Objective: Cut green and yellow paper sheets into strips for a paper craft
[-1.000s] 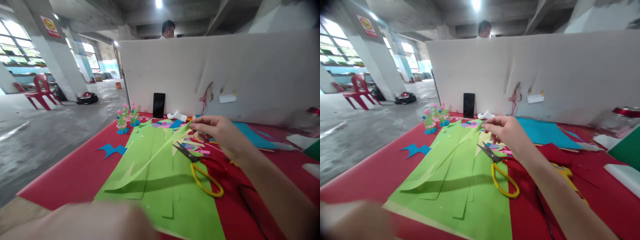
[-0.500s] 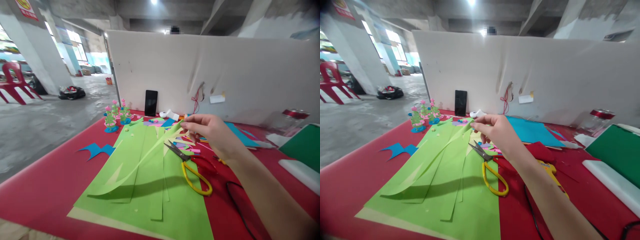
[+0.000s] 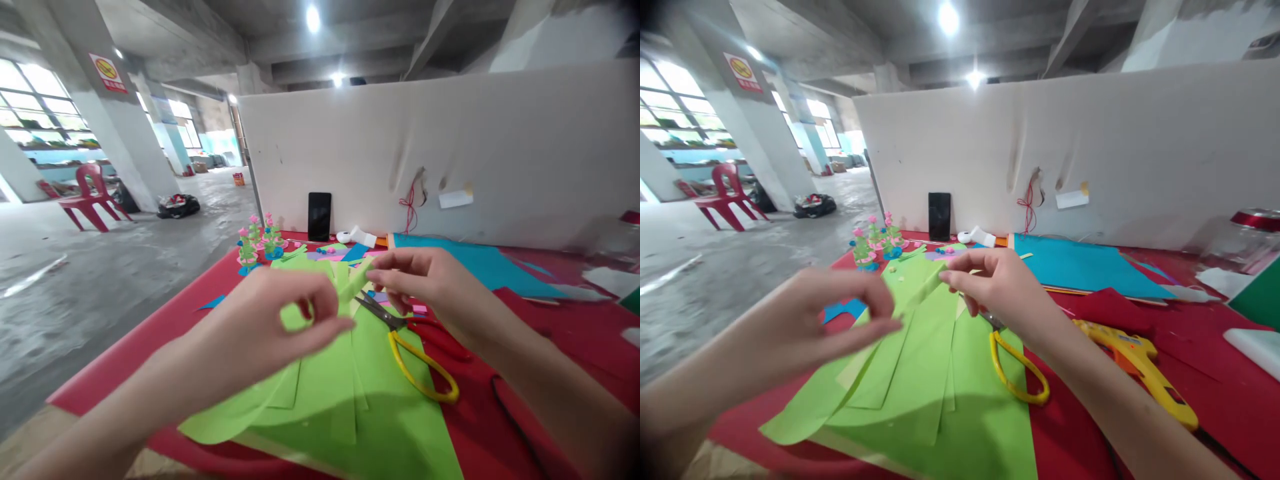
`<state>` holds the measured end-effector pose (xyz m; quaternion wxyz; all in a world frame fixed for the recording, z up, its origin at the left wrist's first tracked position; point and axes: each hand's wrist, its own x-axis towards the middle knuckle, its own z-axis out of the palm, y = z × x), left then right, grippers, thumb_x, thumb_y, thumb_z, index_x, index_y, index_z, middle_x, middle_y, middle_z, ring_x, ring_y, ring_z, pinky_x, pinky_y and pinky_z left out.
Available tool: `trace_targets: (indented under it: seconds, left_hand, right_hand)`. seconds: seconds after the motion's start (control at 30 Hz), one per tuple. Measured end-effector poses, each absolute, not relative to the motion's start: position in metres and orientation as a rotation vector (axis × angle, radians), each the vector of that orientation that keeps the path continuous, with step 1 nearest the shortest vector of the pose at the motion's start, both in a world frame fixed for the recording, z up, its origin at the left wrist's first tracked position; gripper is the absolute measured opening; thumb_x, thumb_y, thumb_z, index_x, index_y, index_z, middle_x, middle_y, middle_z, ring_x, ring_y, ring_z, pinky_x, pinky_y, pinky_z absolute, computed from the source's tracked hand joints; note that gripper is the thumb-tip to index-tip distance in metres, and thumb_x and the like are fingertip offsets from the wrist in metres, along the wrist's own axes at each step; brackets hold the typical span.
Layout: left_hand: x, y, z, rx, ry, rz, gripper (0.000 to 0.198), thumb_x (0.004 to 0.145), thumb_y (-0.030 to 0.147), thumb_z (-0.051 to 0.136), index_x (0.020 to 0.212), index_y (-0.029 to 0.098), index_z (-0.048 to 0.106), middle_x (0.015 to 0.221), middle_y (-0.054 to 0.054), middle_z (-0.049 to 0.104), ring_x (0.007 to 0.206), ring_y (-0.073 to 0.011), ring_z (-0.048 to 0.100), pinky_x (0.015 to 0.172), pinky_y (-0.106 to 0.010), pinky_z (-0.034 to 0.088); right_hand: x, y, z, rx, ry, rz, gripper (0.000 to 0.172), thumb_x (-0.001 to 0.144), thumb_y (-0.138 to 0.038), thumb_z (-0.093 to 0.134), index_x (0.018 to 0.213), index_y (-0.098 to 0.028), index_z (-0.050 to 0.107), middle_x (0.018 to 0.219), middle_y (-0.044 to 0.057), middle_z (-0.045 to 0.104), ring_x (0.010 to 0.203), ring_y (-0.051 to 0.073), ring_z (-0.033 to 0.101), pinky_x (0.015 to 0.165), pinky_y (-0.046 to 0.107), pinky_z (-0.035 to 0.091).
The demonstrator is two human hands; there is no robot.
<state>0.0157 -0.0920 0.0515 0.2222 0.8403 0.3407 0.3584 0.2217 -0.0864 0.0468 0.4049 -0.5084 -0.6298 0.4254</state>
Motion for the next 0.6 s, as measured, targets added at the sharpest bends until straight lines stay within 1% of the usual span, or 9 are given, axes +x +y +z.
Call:
trace_targets:
  seconds: [0.03,0.07,0.17,0.33,0.47,0.6]
  left_hand:
    - [0.02,-0.09,0.054,2.318,0.965,0.99,0.013,0.075,0.031,0.057,0.074,0.02,0.063,0.076,0.003,0.065,0.068,-0.01,0.059,0.062,-0.019,0.046]
    - [0.024,-0.086,0.055,2.297,0.999,1.016,0.012,0.077,0.03,0.055,0.079,0.021,0.063,0.079,0.003,0.066,0.073,-0.0102,0.06,0.065,-0.019,0.046]
    - [0.033,-0.076,0.05,2.203,0.981,1.034,0.014,0.075,0.029,0.057,0.083,0.022,0.066,0.082,0.003,0.068,0.076,-0.0112,0.061,0.066,-0.018,0.047]
    - [0.035,-0.076,0.042,2.012,0.921,1.107,0.008,0.07,0.024,0.063,0.075,0.022,0.068,0.073,0.003,0.069,0.067,-0.0118,0.063,0.061,-0.019,0.05]
    - [0.036,-0.08,0.044,1.831,0.876,1.094,0.008,0.07,0.026,0.063,0.073,0.021,0.068,0.07,0.004,0.069,0.066,-0.0124,0.064,0.061,-0.02,0.052]
    - [0.037,-0.082,0.047,1.775,0.878,1.105,0.01,0.069,0.029,0.063,0.072,0.021,0.068,0.067,0.003,0.069,0.063,-0.0119,0.064,0.057,-0.019,0.052]
  right_hand:
    - [0.219,-0.089,0.047,-1.272,-1.609,1.075,0.017,0.068,-0.033,0.061,0.072,-0.017,0.06,0.048,-0.005,0.048,0.042,0.006,0.042,0.043,0.02,0.032]
    - [0.217,-0.091,0.047,-1.258,-1.629,1.066,0.016,0.068,-0.033,0.06,0.071,-0.017,0.06,0.048,-0.005,0.048,0.041,0.006,0.042,0.042,0.02,0.032]
    - [0.211,-0.096,0.046,-1.195,-1.689,1.004,0.013,0.071,-0.031,0.058,0.069,-0.018,0.06,0.046,-0.005,0.046,0.041,0.006,0.042,0.04,0.019,0.031]
    - [0.206,-0.101,0.044,-1.159,-1.701,0.892,0.009,0.072,-0.03,0.059,0.071,-0.021,0.06,0.052,-0.005,0.048,0.044,0.006,0.041,0.039,0.018,0.032]
    - [0.206,-0.104,0.042,-1.136,-1.68,0.819,0.006,0.069,-0.028,0.062,0.074,-0.024,0.061,0.055,-0.005,0.051,0.045,0.006,0.04,0.038,0.017,0.032]
    - [0.208,-0.106,0.041,-1.124,-1.668,0.841,0.01,0.068,-0.027,0.064,0.077,-0.027,0.061,0.06,-0.005,0.054,0.046,0.006,0.042,0.039,0.017,0.033]
